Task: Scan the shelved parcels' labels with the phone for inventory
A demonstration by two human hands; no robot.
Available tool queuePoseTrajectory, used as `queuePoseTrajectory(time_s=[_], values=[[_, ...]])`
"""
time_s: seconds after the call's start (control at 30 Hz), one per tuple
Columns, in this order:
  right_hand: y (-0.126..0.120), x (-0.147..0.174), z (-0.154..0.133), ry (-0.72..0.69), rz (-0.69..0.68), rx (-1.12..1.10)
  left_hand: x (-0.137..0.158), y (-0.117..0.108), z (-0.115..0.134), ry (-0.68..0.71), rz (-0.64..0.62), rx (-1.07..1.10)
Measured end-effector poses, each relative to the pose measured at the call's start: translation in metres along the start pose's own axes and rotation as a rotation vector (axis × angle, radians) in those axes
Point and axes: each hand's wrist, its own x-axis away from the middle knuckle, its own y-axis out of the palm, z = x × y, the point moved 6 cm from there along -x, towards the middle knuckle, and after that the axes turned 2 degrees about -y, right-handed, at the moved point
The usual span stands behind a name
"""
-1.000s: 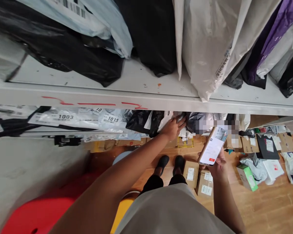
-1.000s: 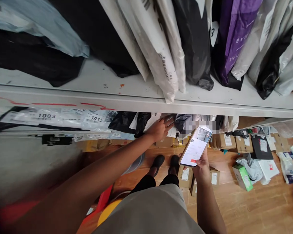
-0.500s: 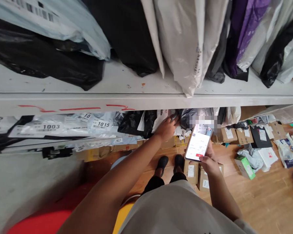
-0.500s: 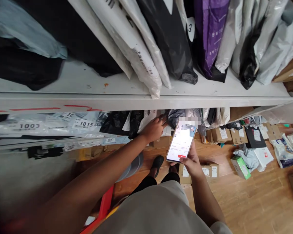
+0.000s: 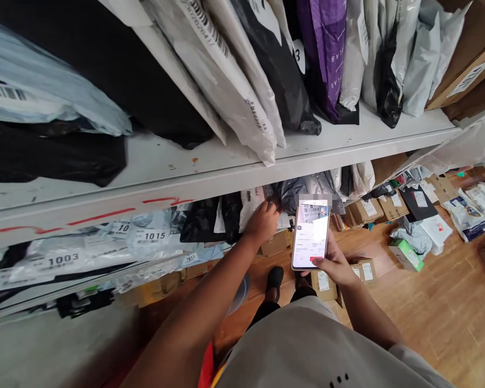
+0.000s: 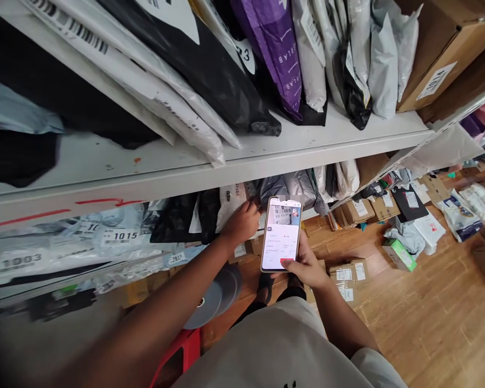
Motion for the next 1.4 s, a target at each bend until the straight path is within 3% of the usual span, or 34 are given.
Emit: queuePoseTrajectory(time_s=[0.37, 0.8, 0.9, 1.03, 1.1, 1.27, 1.4], values=[[-0.019, 0.011, 0.009, -0.007, 0.098, -0.037, 0.001, 0.001, 0.001, -0.054, -0.059, 0.024], [-0.026, 0.014, 0.01, -0.026, 0.071, -0.018, 0.003, 0.014, -0.003, -0.122, -0.051, 0.115], [-0.027, 0.016, 0.009, -0.035, 0.075, -0.057, -0.002, 0.001, -0.011, -0.205, -0.031, 0.187], [-0.031, 0.019, 0.006, -0.051, 0.097, -0.123, -0.017, -0.037, -0.029, -0.505, 0.229, 0.397], [-0.033, 0.02, 0.005, -0.048, 0.119, -0.133, -0.031, -0.056, -0.023, -0.501, 0.285, 0.424], [-0.035, 0.023, 0.001, -0.045, 0.169, -0.158, -0.059, -0.079, -0.003, -0.37, -0.031, 0.178], [-0.039, 0.023, 0.003, -0.046, 0.196, -0.173, -0.064, -0.095, -0.006, -0.309, -0.074, -0.009]])
